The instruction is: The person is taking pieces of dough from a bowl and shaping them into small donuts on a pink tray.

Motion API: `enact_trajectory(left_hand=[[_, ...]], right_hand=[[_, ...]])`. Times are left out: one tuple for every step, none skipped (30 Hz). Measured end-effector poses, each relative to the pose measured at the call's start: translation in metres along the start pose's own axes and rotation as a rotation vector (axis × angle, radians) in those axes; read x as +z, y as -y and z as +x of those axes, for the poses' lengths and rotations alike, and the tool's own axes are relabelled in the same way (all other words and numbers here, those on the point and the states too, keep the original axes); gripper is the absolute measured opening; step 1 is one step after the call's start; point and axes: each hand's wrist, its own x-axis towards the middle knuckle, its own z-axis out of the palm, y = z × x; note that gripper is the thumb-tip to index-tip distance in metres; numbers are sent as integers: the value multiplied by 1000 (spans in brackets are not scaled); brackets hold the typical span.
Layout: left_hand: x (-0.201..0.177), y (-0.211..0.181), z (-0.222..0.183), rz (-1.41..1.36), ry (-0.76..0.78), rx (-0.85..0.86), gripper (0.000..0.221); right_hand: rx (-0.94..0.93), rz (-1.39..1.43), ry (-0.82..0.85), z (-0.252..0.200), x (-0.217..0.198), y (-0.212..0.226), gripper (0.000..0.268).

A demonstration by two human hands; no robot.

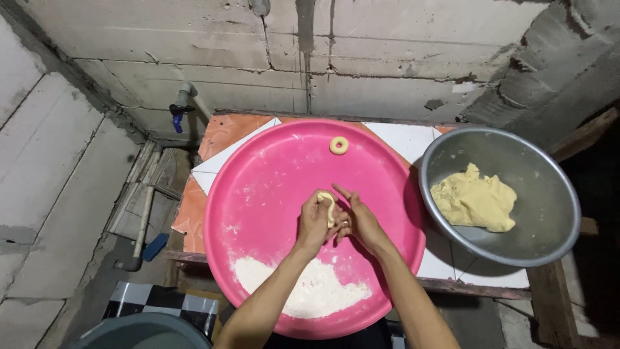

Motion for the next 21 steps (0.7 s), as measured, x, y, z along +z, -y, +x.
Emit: enact_trajectory(left_hand=[[-2,2,1,3,0,-5,24],[-3,4,4,-45,-16,-53,26],[-3,6,7,-93,-33,-102,29],[-2,3,7,-94,-30,-104,29],[-1,1,7,-94,-11,-105,46],[-1,-1,6,-95,6,-106,64],[2,-5,4,-96,7,-107,64],[4,-10,0,10,48,-33,47],[7,-15,-3,115,89,42,36],[4,-13,-1,115,92,44,36],[1,-11,2,165,120,40,20],[-2,-9,2,215,145,32,69],[-2,-7,0,213,145,30,69],[-2,-5,-1,302,77,12,56],[-2,-4,-2,391,10,-6,48],[-2,-3,-1,390,5,-3,48],[-2,-2,0,469,67,-12,49],[-1,-2,3,550,134,-19,52],[0,-18,-1,550,134,-14,52],[1,-32,-7,613,271,21,66],[3,-45,-13,675,409,57,92]], right_hand=[[3,5,-1,6,-5,-9,90],[-23,21,35,13,-10,-15,87],[-50,36,70,20,-15,-22,84],[-51,37,66,17,-13,-17,84],[-54,45,58,13,-11,-11,83],[-57,53,52,11,-9,-6,83],[-56,53,50,11,-11,-5,83],[-73,77,48,11,-12,-5,80],[-90,100,45,11,-14,-5,76],[-93,100,43,11,-13,-6,76],[-114,57,55,12,-13,-8,75],[-129,14,68,10,-12,-10,75],[-127,13,66,10,-12,-13,75],[-125,-54,63,12,-11,-16,68],[-123,-122,59,13,-10,-19,63],[-123,-125,64,10,-5,-14,63],[-139,-136,41,6,1,-8,50],[-160,-145,14,4,6,-1,39],[-164,-146,15,1,9,4,39],[-185,-166,-49,-4,10,9,37],[-205,-185,-112,-9,12,13,36]])
